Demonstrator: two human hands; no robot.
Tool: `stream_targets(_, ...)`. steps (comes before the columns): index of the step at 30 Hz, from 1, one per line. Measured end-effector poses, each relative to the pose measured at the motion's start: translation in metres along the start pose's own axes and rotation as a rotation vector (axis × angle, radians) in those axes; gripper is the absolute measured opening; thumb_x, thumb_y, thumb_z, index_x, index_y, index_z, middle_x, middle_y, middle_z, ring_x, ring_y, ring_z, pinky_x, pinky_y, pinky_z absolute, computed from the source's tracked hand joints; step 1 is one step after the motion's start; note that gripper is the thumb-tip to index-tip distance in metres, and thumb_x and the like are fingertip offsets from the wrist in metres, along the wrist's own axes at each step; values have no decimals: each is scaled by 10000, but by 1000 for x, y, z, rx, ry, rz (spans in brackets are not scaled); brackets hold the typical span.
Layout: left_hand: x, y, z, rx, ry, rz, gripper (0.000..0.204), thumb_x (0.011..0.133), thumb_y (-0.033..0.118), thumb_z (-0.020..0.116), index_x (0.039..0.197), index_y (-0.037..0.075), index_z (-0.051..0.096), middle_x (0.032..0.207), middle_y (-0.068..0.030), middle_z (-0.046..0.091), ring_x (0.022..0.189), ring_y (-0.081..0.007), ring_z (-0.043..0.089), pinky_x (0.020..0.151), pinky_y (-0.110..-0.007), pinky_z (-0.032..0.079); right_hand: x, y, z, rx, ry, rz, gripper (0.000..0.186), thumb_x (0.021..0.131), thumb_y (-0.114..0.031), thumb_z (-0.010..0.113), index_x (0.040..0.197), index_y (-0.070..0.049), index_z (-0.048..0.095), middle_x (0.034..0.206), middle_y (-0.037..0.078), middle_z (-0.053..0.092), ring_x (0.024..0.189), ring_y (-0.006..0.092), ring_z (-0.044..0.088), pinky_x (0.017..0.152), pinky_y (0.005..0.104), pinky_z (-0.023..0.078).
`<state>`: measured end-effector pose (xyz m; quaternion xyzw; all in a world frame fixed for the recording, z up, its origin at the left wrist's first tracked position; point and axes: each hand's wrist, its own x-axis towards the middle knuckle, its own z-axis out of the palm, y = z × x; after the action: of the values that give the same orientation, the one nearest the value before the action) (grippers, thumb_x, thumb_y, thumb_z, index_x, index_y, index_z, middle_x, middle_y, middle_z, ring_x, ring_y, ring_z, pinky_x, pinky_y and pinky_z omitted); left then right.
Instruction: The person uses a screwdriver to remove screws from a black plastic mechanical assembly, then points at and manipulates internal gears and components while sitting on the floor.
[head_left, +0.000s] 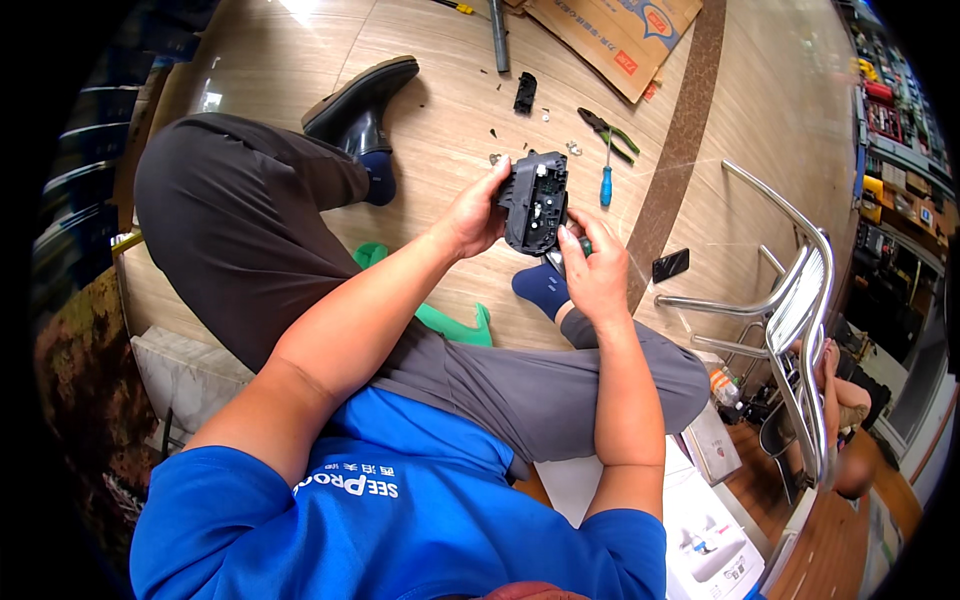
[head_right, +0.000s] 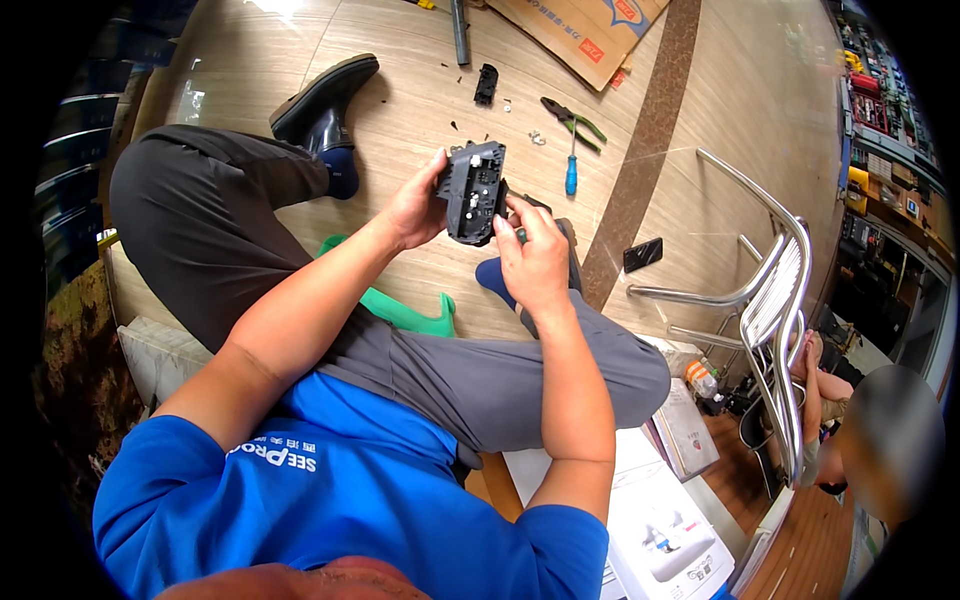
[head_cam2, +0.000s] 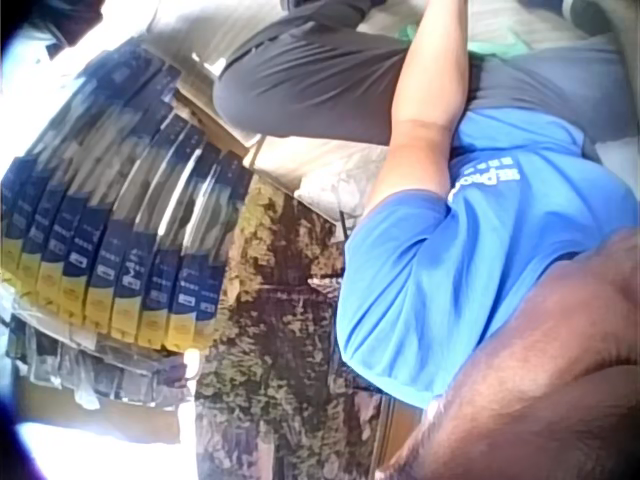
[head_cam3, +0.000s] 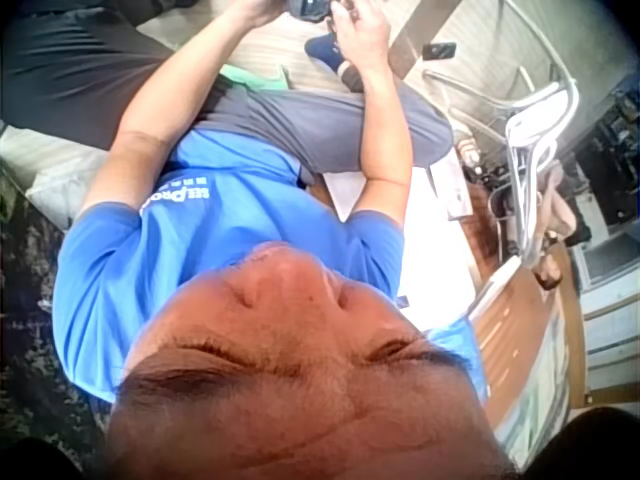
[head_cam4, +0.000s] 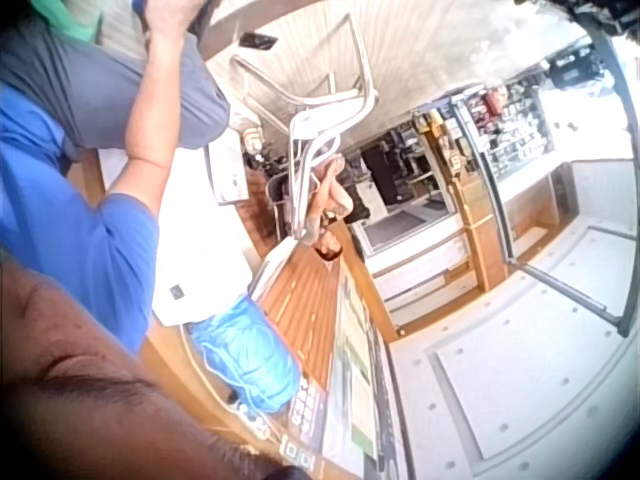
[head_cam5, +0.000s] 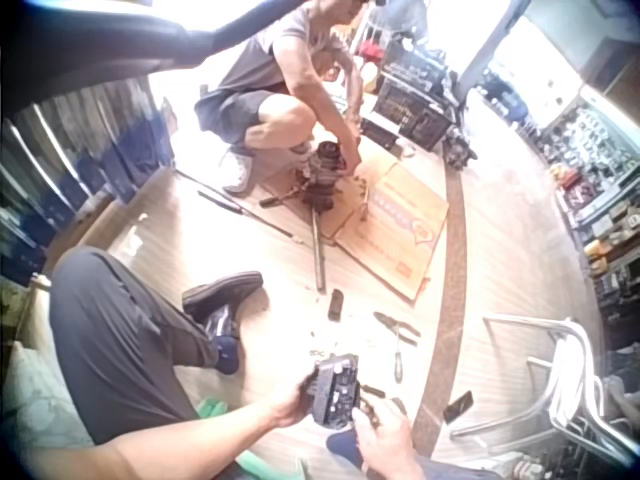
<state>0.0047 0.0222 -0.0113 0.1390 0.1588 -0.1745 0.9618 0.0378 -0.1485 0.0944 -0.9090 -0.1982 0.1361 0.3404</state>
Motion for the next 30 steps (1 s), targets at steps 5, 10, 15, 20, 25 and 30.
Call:
stream_targets(5, 1, 0, -2, -33, -4, 15, 657, 1059, 549, 240, 1459, 66, 438, 1363, -161, 584, 1250, -292, 585, 1080, -470, 463, -2, 4, 1, 49, 33, 31, 274, 886, -94, 691, 1139, 9, 670, 914, 138, 672, 834, 252, 665, 767, 349, 522)
stream_targets(10, 7, -7, -17, -49, 26, 42, 656, 1066, 533, 200, 1467, 68, 431, 1397, -151, 562, 1274, -291, 570, 1080, -482, 463, -3, 4, 2, 47, 46, 26, 276, 887, -101, 695, 1140, 7, 671, 919, 137, 673, 828, 246, 662, 764, 348, 520)
stream_targets(15, 2, -3, -7, -64, 66, 32, 497, 1074, 487, 303, 1254, 100, 560, 1192, -81, 654, 1049, -208, 662, 898, -400, 564, -6, 4, 5, 47, 147, 40, 179, 897, -129, 699, 1014, 4, 674, 850, 134, 667, 764, 260, 646, 705, 364, 508)
stream_targets(20, -8, 2, 14, 70, 110, -19, 479, 1061, 516, 339, 1261, 142, 561, 1224, -46, 642, 1087, -193, 634, 868, -403, 547, -4, -11, -2, -94, 82, 175, 220, 904, -177, 693, 795, -3, 615, 700, 169, 617, 642, 320, 601, 615, 405, 473)
stream_targets(25, -8, 0, 4, 113, -37, -65, 658, 989, 658, 381, 1451, 197, 463, 1397, -33, 557, 1304, -211, 493, 1067, -496, 409, -1, -11, -6, -107, 64, 97, 283, 906, -166, 674, 710, 0, 555, 639, 201, 558, 593, 335, 569, 574, 426, 438)
stream_targets(30, -9, 0, 14, -57, -207, -82, 745, 955, 651, 472, 1490, 135, 420, 1393, -85, 565, 1288, -229, 544, 1080, -439, 454, 3, -8, -13, 20, 25, 103, 323, 910, -139, 664, 663, -3, 508, 546, 146, 476, 486, 217, 450, 505, 361, 387)
